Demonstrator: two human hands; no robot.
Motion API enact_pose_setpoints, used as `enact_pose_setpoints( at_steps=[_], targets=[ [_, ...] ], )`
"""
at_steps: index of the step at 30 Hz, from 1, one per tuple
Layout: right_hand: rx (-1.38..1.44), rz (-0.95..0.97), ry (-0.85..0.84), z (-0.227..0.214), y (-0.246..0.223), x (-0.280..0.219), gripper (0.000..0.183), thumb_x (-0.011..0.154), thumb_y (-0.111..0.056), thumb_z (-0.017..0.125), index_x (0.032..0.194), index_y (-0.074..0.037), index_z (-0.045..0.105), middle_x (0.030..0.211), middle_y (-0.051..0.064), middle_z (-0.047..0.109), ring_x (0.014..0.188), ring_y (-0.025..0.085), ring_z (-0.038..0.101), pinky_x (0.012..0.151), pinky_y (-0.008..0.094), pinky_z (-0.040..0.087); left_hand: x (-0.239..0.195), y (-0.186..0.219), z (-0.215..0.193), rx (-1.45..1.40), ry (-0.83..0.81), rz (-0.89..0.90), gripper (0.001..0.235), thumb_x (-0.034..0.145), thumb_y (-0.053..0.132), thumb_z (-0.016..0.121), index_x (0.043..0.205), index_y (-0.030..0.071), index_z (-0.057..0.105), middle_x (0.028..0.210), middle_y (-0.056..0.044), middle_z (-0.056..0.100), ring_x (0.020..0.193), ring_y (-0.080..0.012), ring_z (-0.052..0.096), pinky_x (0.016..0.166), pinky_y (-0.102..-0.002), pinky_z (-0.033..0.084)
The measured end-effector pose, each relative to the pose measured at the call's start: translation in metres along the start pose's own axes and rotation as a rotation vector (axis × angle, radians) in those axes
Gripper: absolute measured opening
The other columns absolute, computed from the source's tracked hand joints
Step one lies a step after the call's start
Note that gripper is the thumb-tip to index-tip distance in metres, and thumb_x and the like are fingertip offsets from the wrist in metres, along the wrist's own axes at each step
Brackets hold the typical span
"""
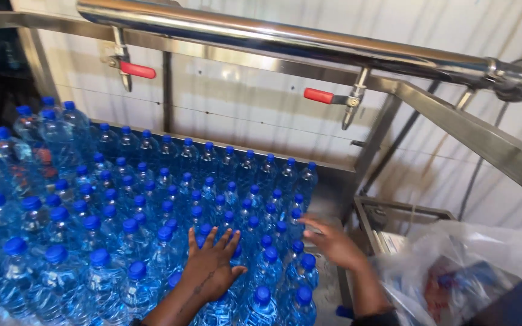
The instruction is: Manually filling plastic water bottles from a tap and screwing on the caps in a production facility.
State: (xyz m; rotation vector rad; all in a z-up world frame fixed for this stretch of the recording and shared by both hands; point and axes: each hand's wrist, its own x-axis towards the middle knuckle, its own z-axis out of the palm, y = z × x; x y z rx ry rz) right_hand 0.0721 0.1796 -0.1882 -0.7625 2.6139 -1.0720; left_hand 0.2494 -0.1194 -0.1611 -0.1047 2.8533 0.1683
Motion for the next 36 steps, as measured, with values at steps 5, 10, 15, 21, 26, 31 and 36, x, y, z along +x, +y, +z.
enact_pose_setpoints(
  at_steps=[5, 10, 15, 21, 26, 31, 36],
  targets=[
    [0.247, -0.113, -0.043, 0.006, -0.024, -0.073, 0.082, 0.098, -0.066, 0.07, 0.165, -0.022, 0.053, 0.172, 0.01, 0.052, 0.16, 0.031, 0.047, 0.129, 0.056, 0.034, 0.011, -0.007, 0.017, -0.01, 0.145, 0.048, 0.094, 0.112, 0.068, 0.051, 0.179, 0.031, -0.003, 0.189, 0.004, 0.001, 0.174, -0.0346, -0.003, 0.133, -0.077, -0.008],
    [0.036, -0.031, 0.173, 0.03, -0.031, -0.104, 0.068, 0.094, -0.068, 0.059, 0.147, -0.03, 0.075, 0.179, 0.004, 0.045, 0.169, 0.028, 0.034, 0.134, 0.065, 0.008, 0.066, -0.017, 0.086, 0.396, 1.227, 0.237, 0.143, 0.067, 0.085, 0.061, 0.183, 0.022, 0.009, 0.188, 0.005, 0.015, 0.172, -0.0312, 0.015, 0.129, -0.071, 0.018],
    [0.615, 0.119, 0.312, 0.042, -0.023, -0.166, 0.062, 0.095, -0.053, 0.063, 0.139, -0.011, 0.079, 0.139, 0.011, 0.088, 0.128, 0.028, 0.085, 0.111, 0.045, 0.063, 0.042, -0.007, 0.06, -0.002, 0.589, 0.375, 0.113, 0.1, 0.043, 0.074, 0.179, 0.018, -0.003, 0.181, 0.005, 0.026, 0.168, -0.04, 0.007, 0.124, -0.08, 0.002],
    [0.023, -0.076, 0.493, 0.063, -0.068, -0.229, 0.07, 0.098, -0.055, 0.074, 0.158, -0.022, 0.064, 0.187, 0.008, 0.019, 0.174, 0.026, 0.012, 0.133, 0.054, 0.019, 0.026, 0.052, 0.066, 0.116, 1.024, 0.564, 0.109, 0.087, 0.067, 0.07, 0.178, 0.026, 0.024, 0.19, 0.0, 0.015, 0.169, -0.0402, 0.014, 0.117, -0.072, 0.024],
    [-0.414, -0.123, 0.734, 0.045, -0.098, -0.294, 0.065, 0.099, -0.04, 0.081, 0.157, -0.018, 0.062, 0.181, 0.02, 0.031, 0.168, 0.041, 0.028, 0.131, 0.059, 0.027, -0.03, 0.137, 0.053, -0.532, 0.77, 1.23, 0.097, 0.098, 0.036, 0.081, 0.168, -0.002, 0.025, 0.153, -0.011, 0.07, 0.157, -0.0405, 0.049, 0.129, -0.064, 0.03],
    [-0.288, 0.128, 0.774, 0.025, -0.111, -0.38, 0.061, 0.101, -0.031, 0.08, 0.157, -0.017, 0.059, 0.183, 0.016, 0.029, 0.17, 0.036, 0.029, 0.132, 0.055, 0.027, -0.055, 0.216, 0.052, -0.34, 0.936, 1.591, 0.076, 0.098, 0.044, 0.078, 0.164, 0.015, 0.054, 0.177, -0.007, 0.047, 0.166, -0.0453, 0.034, 0.13, -0.067, 0.028],
    [-0.316, 0.289, 0.916, 0.013, -0.114, -0.456, 0.059, 0.102, -0.036, 0.077, 0.155, -0.017, 0.059, 0.179, 0.013, 0.037, 0.167, 0.032, 0.036, 0.13, 0.052, 0.034, -0.093, 0.297, 0.062, -0.405, 0.733, 1.87, 0.081, 0.103, 0.039, 0.077, 0.17, 0.009, 0.043, 0.176, -0.007, 0.049, 0.165, -0.0358, 0.04, 0.131, -0.058, 0.031]
  ],
)
